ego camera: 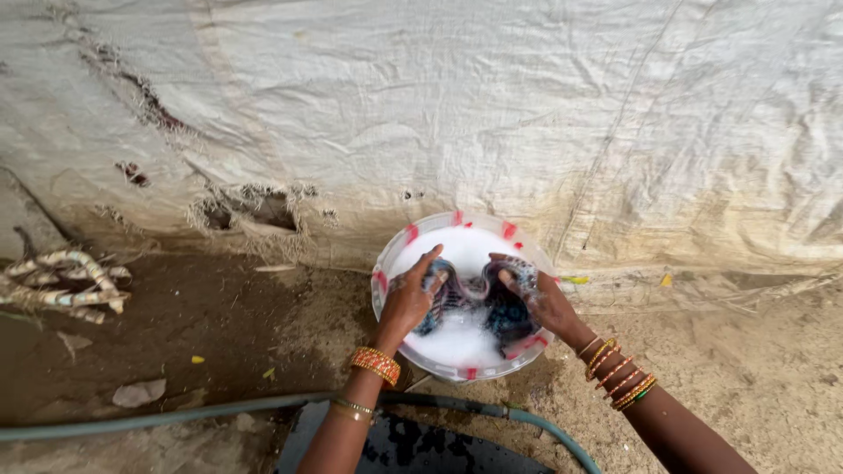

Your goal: The person washes a piece of dark patterned fabric by hand in a bucket of soapy water, scrubbing the cloth against itself and lifting it in and out of the water.

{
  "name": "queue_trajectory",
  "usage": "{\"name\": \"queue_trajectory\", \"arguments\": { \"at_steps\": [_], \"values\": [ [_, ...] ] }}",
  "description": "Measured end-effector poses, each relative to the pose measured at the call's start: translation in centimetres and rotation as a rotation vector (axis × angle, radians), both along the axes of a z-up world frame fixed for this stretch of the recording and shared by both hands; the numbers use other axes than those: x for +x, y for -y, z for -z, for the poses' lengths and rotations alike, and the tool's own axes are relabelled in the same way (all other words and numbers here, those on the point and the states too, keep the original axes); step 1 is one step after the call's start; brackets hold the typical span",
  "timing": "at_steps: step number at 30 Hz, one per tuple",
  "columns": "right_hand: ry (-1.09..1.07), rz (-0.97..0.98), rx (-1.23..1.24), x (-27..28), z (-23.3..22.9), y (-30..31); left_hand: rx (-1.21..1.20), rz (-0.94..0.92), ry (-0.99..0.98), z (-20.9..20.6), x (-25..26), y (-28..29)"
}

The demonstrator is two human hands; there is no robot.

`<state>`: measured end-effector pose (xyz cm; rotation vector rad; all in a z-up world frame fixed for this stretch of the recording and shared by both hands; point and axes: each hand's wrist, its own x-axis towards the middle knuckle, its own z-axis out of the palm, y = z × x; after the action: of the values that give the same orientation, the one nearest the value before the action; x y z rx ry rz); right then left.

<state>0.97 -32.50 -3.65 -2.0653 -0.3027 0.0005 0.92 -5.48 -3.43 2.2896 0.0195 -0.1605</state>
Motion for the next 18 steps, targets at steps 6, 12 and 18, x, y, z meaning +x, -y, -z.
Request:
{"name": "queue_trajectory", "arguments": {
  "at_steps": [6, 12, 18],
  "values": [
    [-0.224, -0.502, -0.896, 4.5, 12.6, 0.3, 0.405, 0.405, -0.172, 9.3, 2.6, 1.0],
    [-0.229, -0.754, -1.166, 6.4, 15.3, -0.8, 0.699, 0.525, -0.305, 20.3, 5.6, 3.2],
    [-0.123, -0.694, -1.166, 8.7, 19.2, -1.8, 0.776, 0.464, -0.202, 22.4, 7.0, 4.5]
  ]
}}
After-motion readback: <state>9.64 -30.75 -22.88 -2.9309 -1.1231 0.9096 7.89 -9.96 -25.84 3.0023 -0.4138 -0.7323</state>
